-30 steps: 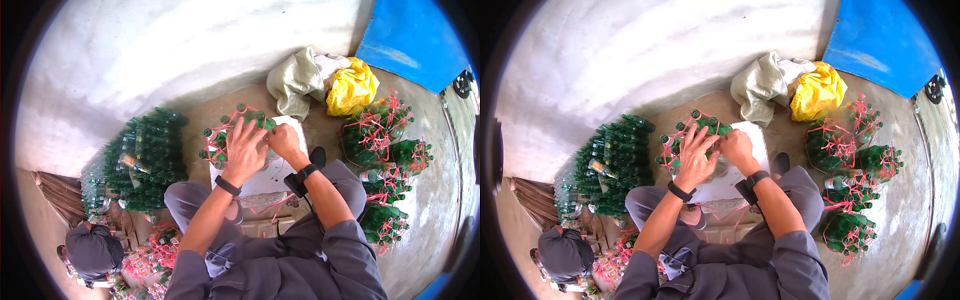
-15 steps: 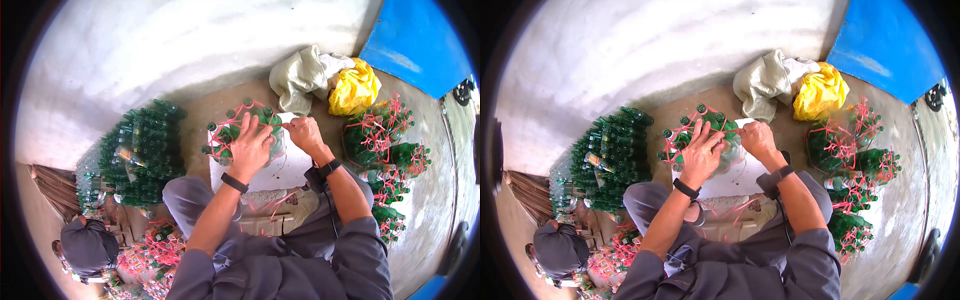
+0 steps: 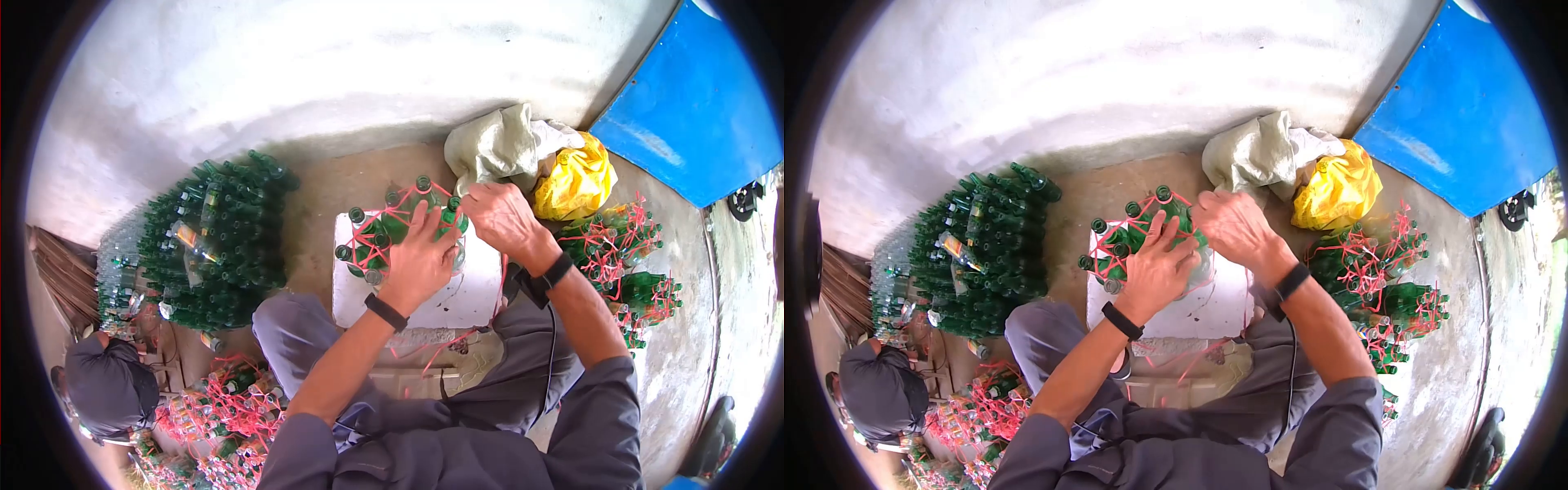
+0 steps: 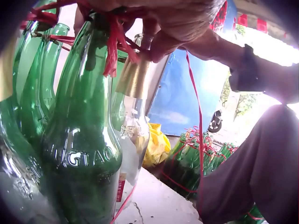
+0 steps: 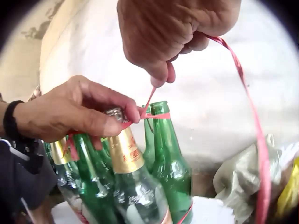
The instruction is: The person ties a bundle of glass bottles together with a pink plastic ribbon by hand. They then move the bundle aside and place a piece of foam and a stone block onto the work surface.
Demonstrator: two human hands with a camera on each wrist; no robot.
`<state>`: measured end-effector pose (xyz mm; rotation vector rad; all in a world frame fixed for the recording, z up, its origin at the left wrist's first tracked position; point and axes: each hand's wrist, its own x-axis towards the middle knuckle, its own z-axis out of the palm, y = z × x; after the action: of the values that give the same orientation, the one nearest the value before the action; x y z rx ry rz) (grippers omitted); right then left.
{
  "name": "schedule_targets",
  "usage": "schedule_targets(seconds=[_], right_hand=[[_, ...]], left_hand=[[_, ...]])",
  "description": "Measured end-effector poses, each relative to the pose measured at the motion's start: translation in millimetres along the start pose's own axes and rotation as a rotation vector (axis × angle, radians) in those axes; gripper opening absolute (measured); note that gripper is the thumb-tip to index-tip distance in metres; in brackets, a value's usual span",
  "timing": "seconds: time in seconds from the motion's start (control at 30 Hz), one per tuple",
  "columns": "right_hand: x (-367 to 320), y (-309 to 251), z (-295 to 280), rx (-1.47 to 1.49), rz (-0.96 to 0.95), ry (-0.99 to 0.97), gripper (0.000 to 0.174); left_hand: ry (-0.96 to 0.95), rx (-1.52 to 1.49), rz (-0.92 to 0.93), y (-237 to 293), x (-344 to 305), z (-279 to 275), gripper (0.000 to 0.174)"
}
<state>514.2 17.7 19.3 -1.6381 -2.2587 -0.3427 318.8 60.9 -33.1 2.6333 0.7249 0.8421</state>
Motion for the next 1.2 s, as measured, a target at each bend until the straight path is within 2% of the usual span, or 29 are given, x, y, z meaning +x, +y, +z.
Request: schedule_targets(seconds=[0.07, 0.13, 0.2, 0.3, 0.33, 0.4, 0.53, 0.6, 0.67, 0.7, 0.73, 0.77, 0.8, 0.87, 0.9, 0.97, 1.0, 1.07, 1.1, 1.2], right_hand=[[16, 9, 10, -0.058, -0.051, -0.033, 0.004], [30, 19, 21, 0.024, -0.066, 0.042, 0.014], [34, 31, 32, 0.091, -0.015, -0.008, 0.014], [35, 45, 49, 0.357, 0.131, -0.046, 0.009], [35, 51, 61, 0.352, 0.124, -0.043, 0.009], [31, 59, 82, 0.556, 0.227, -0.150, 0.012], [10, 49, 84, 0.641, 0.266, -0.091, 0.016], [-7, 41, 103, 0.749, 0.659, -0.028, 0.025], [-15, 29, 111, 0.807, 0.716, 0.047, 0.030], [-15, 21, 109, 0.951, 0.794, 0.087, 0.032], [-15, 16, 108, 1.098, 0.872, 0.125, 0.033], [-15, 14, 107, 1.103, 0.881, 0.146, 0.035], [-14, 14, 105, 1.104, 0.880, 0.154, 0.035], [-15, 12, 104, 1.083, 0.937, 0.110, 0.033], [-15, 11, 103, 1.076, 0.929, 0.119, 0.034], [-16, 11, 108, 1.106, 0.950, 0.119, 0.035], [-17, 12, 110, 1.126, 0.970, 0.128, 0.037], [-17, 9, 109, 1.150, 0.982, 0.133, 0.039], [-17, 8, 109, 1.166, 0.995, 0.148, 0.039], [-18, 7, 112, 1.171, 1.004, 0.171, 0.038]], left_hand=[[0.012, 0.010, 0.016, 0, 1, -1, 0.023], [0.006, 0.010, 0.008, 0, 2, -2, 0.022], [-0.001, 0.012, -0.001, -1, 1, -2, 0.022], [0.008, 0.013, 0.004, -1, 0, 0, 0.022], [0.015, 0.002, 0.008, -1, 0, -1, 0.022], [0.018, -0.001, 0.016, -2, 1, -1, 0.022], [0.036, -0.040, 0.005, -2, 0, -3, 0.022], [0.043, -0.048, 0.002, 0, -1, -4, 0.022], [0.060, -0.080, -0.002, 0, -3, -2, 0.024], [0.064, -0.073, 0.006, -1, -4, -1, 0.024], [0.057, -0.061, 0.014, 0, -7, -2, 0.034], [0.050, -0.048, 0.024, 1, -10, -3, 0.044], [0.049, -0.045, 0.030, 2, -18, -5, 0.044], [0.069, 0.030, -0.096, 10, -37, -23, 0.072], [0.062, 0.033, -0.100, 11, -45, -31, 0.072], [0.036, 0.160, -0.296, 7, -61, -46, 0.100], [0.033, 0.166, -0.300, 3, -68, -50, 0.100], [0.048, 0.001, -0.507, -8, -82, -54, 0.112], [0.064, -0.072, -0.544, -17, -88, -50, 0.122], [0.141, -0.074, -0.568, -17, -83, -46, 0.124]])
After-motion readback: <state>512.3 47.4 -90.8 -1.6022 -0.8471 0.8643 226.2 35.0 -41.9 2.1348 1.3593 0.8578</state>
